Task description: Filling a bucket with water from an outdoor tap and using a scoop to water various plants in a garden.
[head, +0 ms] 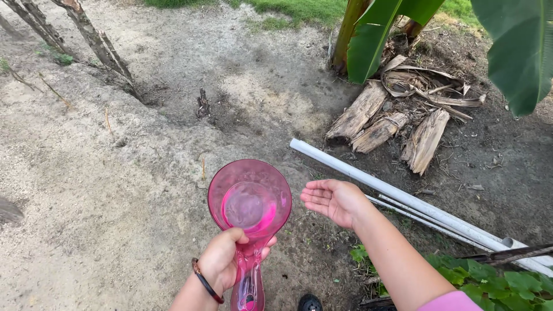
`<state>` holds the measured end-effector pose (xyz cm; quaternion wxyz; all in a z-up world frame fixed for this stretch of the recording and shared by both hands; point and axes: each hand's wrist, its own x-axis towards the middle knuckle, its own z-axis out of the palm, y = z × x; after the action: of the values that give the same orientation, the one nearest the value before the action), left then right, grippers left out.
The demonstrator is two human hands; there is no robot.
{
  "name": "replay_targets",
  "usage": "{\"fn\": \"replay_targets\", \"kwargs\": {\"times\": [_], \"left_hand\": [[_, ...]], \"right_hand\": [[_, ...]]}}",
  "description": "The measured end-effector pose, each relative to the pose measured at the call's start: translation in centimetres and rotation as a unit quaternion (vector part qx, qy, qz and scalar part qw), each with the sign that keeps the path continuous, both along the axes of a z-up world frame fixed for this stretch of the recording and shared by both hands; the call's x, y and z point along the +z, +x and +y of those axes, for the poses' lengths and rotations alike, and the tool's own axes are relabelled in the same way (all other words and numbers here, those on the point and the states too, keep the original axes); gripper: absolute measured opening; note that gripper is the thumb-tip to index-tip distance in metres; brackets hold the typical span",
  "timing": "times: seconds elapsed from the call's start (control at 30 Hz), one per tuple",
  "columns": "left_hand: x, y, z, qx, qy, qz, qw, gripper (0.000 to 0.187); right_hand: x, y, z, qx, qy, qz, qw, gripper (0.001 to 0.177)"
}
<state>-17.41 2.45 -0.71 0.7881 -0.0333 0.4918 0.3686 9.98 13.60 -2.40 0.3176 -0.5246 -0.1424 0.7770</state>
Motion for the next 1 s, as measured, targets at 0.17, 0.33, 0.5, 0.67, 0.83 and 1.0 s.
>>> {"fn": "replay_targets", "kwargs": {"times": [0.17, 0.33, 0.5, 0.67, 0.83, 1.0], "left_hand": [[0.3, -0.1, 0.6, -0.008, -0.009, 0.005, 1.000, 0.047], [-0.4, 0.1, 1.0, -0.031, -0.002, -0.001, 1.000, 0.048], [-0.5, 1.3, 0.9, -0.040, -0.004, -0.002, 0.999, 0.048], [-0.2, 2.7, 0.9, -0.047, 0.001, -0.008, 0.999, 0.049], [-0.1, 3.9, 0.4, -0.058, 0.014, -0.013, 0.998, 0.050], [-0.4, 5.4, -0.2, -0.065, 0.028, -0.018, 0.997, 0.052]], "right_hand": [[-0.3, 0.2, -0.1, 0.010, 0.047, -0.082, 0.995, 0.037], [-2.1, 2.5, -0.6, 0.018, 0.053, -0.135, 0.989, 0.036], [-3.4, 5.3, -1.5, 0.004, 0.041, -0.218, 0.975, 0.034], [-4.4, 7.1, -2.2, 0.019, 0.054, -0.257, 0.965, 0.033], [-4.6, 7.9, -2.9, 0.038, 0.075, -0.294, 0.952, 0.032], [-5.1, 9.3, -2.9, 0.072, 0.095, -0.350, 0.929, 0.033]]}}
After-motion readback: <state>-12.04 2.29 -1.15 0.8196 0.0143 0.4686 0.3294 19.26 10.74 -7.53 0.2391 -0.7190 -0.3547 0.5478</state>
